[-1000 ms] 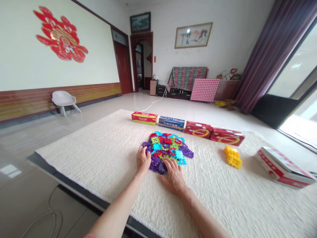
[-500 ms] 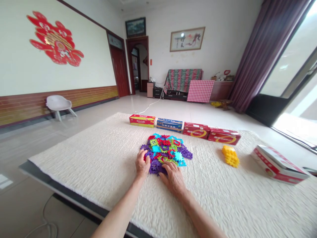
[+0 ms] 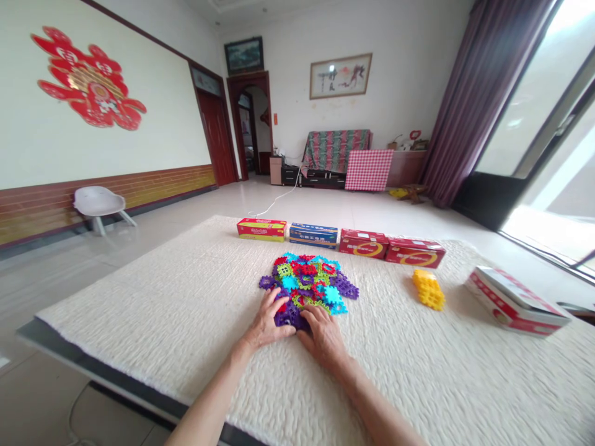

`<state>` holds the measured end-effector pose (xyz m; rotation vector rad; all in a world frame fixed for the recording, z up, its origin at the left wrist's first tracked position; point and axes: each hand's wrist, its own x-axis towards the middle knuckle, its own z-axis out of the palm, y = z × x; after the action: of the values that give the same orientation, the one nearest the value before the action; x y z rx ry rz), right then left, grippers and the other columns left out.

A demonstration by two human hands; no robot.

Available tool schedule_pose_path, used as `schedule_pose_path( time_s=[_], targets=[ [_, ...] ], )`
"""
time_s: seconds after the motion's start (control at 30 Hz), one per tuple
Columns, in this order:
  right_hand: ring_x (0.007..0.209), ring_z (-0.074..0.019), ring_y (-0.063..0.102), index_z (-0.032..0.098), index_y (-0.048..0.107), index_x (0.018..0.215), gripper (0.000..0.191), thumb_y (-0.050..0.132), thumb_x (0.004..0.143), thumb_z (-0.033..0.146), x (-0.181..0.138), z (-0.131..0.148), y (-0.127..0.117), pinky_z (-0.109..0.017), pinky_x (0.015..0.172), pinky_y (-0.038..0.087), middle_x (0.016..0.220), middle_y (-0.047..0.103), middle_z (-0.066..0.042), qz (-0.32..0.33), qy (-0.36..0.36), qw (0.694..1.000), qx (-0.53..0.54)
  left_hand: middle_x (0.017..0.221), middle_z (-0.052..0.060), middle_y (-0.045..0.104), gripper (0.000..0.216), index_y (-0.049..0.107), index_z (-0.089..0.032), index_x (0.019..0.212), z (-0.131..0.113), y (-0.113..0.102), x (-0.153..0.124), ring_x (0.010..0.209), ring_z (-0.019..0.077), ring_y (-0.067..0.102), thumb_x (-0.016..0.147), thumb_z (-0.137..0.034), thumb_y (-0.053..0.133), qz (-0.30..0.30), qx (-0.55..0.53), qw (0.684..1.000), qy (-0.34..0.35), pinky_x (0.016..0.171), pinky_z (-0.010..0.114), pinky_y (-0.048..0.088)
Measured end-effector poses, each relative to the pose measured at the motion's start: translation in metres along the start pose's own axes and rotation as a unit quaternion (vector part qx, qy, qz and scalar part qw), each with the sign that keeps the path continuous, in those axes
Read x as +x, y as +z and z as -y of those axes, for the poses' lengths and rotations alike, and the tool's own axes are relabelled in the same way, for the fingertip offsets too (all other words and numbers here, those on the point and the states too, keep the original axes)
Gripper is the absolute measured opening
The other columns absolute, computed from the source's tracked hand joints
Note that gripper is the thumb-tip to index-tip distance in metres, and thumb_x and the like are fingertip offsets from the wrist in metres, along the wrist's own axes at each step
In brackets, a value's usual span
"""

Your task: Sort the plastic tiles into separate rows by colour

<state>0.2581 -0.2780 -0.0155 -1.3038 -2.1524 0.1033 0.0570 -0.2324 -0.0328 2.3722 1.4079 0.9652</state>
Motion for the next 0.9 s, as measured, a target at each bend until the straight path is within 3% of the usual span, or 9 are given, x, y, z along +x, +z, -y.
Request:
schedule_pose_path(
  time_s=[0.17,0.33,0.53,0.67,0.77,0.9],
  targets=[
    [0.109,-0.0249,0.053,0.022,0.06,0.107,0.032,0.059,0.075,0.016,0.0,-0.006,0.002,-0.042,0.096,0.041,0.114,0.062,-0.008,-0.022,-0.004,0.998,0.053,0.145,0.01,0.037,0.065,0.057,-0.021,0.124,-0.007,-0.001,-0.007,0.139,0.0336,0.024,0.063,-0.037,0.073,0.014,0.037,0.999,0.033,0.111,0.05,0.031],
    [0.102,-0.0217,0.056,0.021,0.061,0.1,0.047,0.047,0.062,-0.001,-0.001,-0.014,0.006,-0.038,0.091,0.044,0.103,0.065,-0.006,-0.045,0.004,0.994,0.099,0.135,0.008,0.049,0.048,0.064,-0.023,0.11,-0.016,-0.001,-0.006,0.135,0.0309,0.032,0.063,-0.026,0.07,-0.022,0.038,0.999,0.029,0.111,0.048,0.033],
    [0.094,-0.0214,0.056,0.022,0.063,0.094,0.043,0.046,0.063,-0.003,-0.003,-0.011,0.005,-0.036,0.086,0.044,0.095,0.066,-0.004,-0.071,0.009,0.992,0.108,0.132,0.009,0.051,0.033,0.064,-0.021,0.102,-0.021,-0.005,-0.01,0.137,0.0311,0.028,0.069,-0.02,0.065,-0.032,0.03,0.996,0.074,0.11,0.051,0.035],
    [0.088,-0.021,0.057,0.021,0.064,0.086,0.036,0.047,0.065,-0.003,0.0,-0.012,0.002,-0.034,0.08,0.045,0.086,0.066,-0.004,-0.093,0.014,0.989,0.117,0.134,0.011,0.049,0.031,0.061,-0.018,0.103,-0.027,-0.002,-0.009,0.138,0.0324,0.026,0.072,-0.012,0.061,-0.046,0.027,0.989,0.14,0.108,0.054,0.036],
    [0.085,-0.0207,0.059,0.021,0.064,0.085,0.03,0.049,0.068,0.001,0.004,-0.016,-0.003,-0.033,0.078,0.045,0.085,0.067,-0.004,-0.102,0.021,0.987,0.12,0.135,0.011,0.048,0.036,0.058,-0.017,0.111,-0.032,0.003,-0.003,0.139,0.0318,0.025,0.076,-0.009,0.058,-0.05,0.034,0.982,0.18,0.107,0.052,0.039],
    [0.078,-0.0196,0.061,0.021,0.066,0.086,0.022,0.052,0.074,0.009,0.017,-0.021,-0.012,-0.031,0.072,0.046,0.082,0.068,-0.004,-0.103,0.04,0.985,0.135,0.122,0.01,0.058,0.04,0.054,-0.017,0.12,-0.035,0.013,0.017,0.134,0.0276,0.035,0.082,-0.007,0.051,-0.09,0.035,0.976,0.195,0.105,0.048,0.042]
  ],
)
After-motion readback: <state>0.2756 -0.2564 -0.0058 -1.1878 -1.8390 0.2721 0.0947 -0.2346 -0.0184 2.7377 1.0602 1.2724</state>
